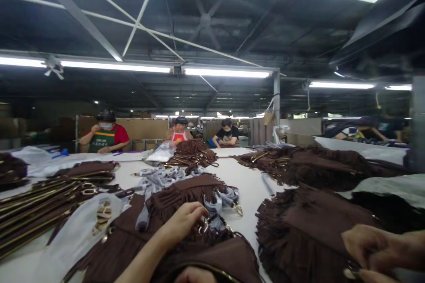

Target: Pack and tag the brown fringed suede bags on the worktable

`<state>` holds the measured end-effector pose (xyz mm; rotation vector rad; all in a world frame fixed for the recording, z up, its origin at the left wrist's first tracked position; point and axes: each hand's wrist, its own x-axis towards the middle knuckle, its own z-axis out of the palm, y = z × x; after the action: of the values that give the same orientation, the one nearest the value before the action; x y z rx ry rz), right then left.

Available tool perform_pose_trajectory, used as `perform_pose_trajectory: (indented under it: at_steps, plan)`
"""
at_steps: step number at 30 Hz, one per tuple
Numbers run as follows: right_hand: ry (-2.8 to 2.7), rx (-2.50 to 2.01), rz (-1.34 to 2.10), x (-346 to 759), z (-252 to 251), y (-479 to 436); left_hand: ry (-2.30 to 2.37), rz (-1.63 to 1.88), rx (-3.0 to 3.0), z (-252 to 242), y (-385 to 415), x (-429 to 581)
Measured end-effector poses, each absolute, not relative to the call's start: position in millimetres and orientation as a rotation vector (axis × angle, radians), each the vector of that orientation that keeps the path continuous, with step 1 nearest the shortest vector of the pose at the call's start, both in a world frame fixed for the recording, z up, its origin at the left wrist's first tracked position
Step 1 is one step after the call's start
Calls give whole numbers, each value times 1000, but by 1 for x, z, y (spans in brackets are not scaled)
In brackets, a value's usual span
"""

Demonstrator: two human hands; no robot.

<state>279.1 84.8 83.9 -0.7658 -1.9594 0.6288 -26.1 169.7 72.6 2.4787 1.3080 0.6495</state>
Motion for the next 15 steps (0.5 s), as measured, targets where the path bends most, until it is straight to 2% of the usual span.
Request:
perform_pose_trajectory:
  at_steps: [3,6,8,11,15]
  plan:
    - [-2150,-667,856,406,100,114,1318,518,2647,71,231,6]
    - [-2005,-645,894,468,86,132,1231,381,2806,56,269,31]
    - [-1943,-654,912,451,68,133,1173,335,2844,46,279,40]
    - [-1784,-723,1020,367,42,135,1139,404,2803,43,284,40]
    - [-1771,-776,1142,246,21,145,1185,781,2617,75,273,15]
